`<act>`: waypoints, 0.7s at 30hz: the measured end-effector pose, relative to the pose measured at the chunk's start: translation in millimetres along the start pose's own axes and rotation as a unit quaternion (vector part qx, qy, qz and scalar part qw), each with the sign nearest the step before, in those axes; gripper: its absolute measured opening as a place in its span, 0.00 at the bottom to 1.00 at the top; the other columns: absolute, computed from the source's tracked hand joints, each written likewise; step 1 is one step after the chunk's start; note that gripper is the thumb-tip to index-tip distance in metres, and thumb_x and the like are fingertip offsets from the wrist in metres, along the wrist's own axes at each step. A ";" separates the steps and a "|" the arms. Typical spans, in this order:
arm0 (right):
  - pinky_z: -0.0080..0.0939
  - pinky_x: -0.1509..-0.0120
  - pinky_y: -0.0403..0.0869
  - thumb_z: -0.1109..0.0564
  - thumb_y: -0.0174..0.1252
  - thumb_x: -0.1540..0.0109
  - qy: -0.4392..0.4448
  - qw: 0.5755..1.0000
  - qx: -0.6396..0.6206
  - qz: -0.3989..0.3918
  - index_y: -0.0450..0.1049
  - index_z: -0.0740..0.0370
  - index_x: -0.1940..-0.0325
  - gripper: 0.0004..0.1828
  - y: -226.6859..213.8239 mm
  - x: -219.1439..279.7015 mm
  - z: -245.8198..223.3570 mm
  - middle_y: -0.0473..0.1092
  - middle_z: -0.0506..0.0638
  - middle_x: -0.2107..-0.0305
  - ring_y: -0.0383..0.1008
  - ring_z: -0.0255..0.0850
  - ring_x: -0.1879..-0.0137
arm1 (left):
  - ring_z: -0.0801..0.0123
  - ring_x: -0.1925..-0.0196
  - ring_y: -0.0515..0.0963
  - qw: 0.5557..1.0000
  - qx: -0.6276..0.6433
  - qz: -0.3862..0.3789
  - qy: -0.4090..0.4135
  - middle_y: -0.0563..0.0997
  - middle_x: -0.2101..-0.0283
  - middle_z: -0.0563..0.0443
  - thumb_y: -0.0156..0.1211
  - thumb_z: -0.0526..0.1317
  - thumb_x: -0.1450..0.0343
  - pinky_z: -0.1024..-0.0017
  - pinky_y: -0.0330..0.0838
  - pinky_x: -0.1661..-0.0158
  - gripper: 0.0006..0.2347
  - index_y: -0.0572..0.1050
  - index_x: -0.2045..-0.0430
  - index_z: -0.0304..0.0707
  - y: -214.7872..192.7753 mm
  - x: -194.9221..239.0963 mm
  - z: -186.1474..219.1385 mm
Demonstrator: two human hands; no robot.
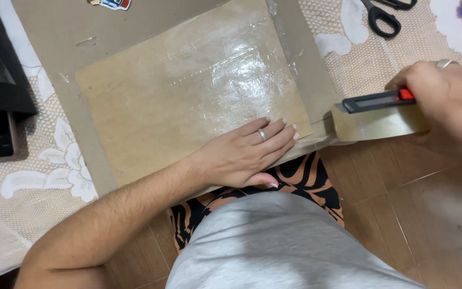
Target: Preparing a template board by applying adhesive tape and trimming it with a utility knife and ruler.
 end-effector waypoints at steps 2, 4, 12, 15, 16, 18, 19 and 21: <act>0.48 0.58 0.73 0.41 0.68 0.56 -0.008 1.000 -0.002 -0.017 0.65 0.43 0.42 0.40 -17.5 2.4 -14.7 0.76 0.47 0.71 0.79 0.49 0.60 | 0.51 0.29 0.64 0.999 0.026 -0.020 0.015 0.66 0.32 0.37 0.18 0.62 0.24 0.58 0.57 0.32 0.36 0.62 0.36 0.27 7.0 -3.9 0.5; 0.49 0.63 0.70 0.50 0.57 0.50 -0.070 0.996 0.052 -0.009 0.59 0.47 0.49 0.26 -36.4 9.9 -40.7 0.71 0.52 0.69 0.76 0.49 0.65 | 0.51 0.24 0.55 0.995 0.087 -0.053 0.014 0.56 0.27 0.35 0.16 0.63 0.25 0.54 0.50 0.28 0.39 0.56 0.32 0.25 14.6 -4.7 -0.3; 0.36 0.64 0.68 0.54 0.48 0.36 -0.102 0.947 0.290 0.096 0.57 0.42 0.59 0.07 -61.4 23.6 -78.0 0.64 0.35 0.73 0.73 0.35 0.68 | 0.50 0.24 0.53 0.994 0.104 -0.039 0.003 0.60 0.29 0.34 0.22 0.65 0.26 0.53 0.48 0.28 0.39 0.57 0.33 0.26 13.9 -3.2 -0.8; 0.37 0.67 0.66 0.55 0.49 0.36 -0.122 0.939 0.292 0.134 0.58 0.45 0.58 0.06 -63.3 22.3 -77.5 0.66 0.37 0.72 0.73 0.34 0.67 | 0.50 0.24 0.53 0.993 0.112 -0.042 -0.001 0.59 0.29 0.33 0.21 0.66 0.27 0.53 0.47 0.27 0.40 0.56 0.33 0.26 15.8 -4.5 -1.9; 0.39 0.74 0.63 0.54 0.48 0.36 -0.131 0.938 0.281 0.153 0.59 0.48 0.57 0.06 -63.7 22.1 -76.4 0.66 0.39 0.72 0.73 0.34 0.68 | 0.50 0.23 0.52 0.992 0.117 -0.055 -0.005 0.57 0.27 0.33 0.20 0.67 0.27 0.53 0.46 0.27 0.40 0.55 0.32 0.27 19.0 -4.6 -2.5; 0.40 0.73 0.71 0.30 0.45 0.47 -0.138 0.963 0.191 0.133 0.61 0.52 0.55 0.29 -68.5 16.9 -76.4 0.68 0.41 0.58 0.75 0.36 0.70 | 0.50 0.25 0.56 0.992 0.114 -0.056 -0.013 0.61 0.29 0.34 0.20 0.67 0.27 0.53 0.50 0.29 0.41 0.58 0.34 0.26 12.6 -13.4 -0.7; 0.42 0.72 0.78 0.05 0.43 0.58 -0.148 0.977 0.099 0.113 0.62 0.56 0.53 0.56 -70.5 13.8 -76.4 0.70 0.44 0.45 0.78 0.39 0.72 | 0.50 0.27 0.60 0.992 0.112 -0.056 -0.025 0.64 0.31 0.36 0.20 0.67 0.28 0.52 0.54 0.32 0.41 0.61 0.36 0.25 9.5 -17.7 -1.2; 0.47 0.63 0.76 0.24 0.52 0.52 -0.104 0.988 -0.002 0.115 0.67 0.60 0.61 0.37 -80.4 16.5 -66.6 0.71 0.49 0.44 0.75 0.43 0.57 | 0.53 0.32 0.64 0.996 0.076 -0.043 -0.023 0.67 0.33 0.39 0.19 0.68 0.28 0.54 0.57 0.35 0.41 0.62 0.36 0.27 9.1 -25.6 -1.5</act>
Point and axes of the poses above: each hand's wrist, its own x-axis away from the middle knuckle, its own y-axis out of the palm, z = x × y, the point moved 10 cm from there along -x, towards the middle knuckle
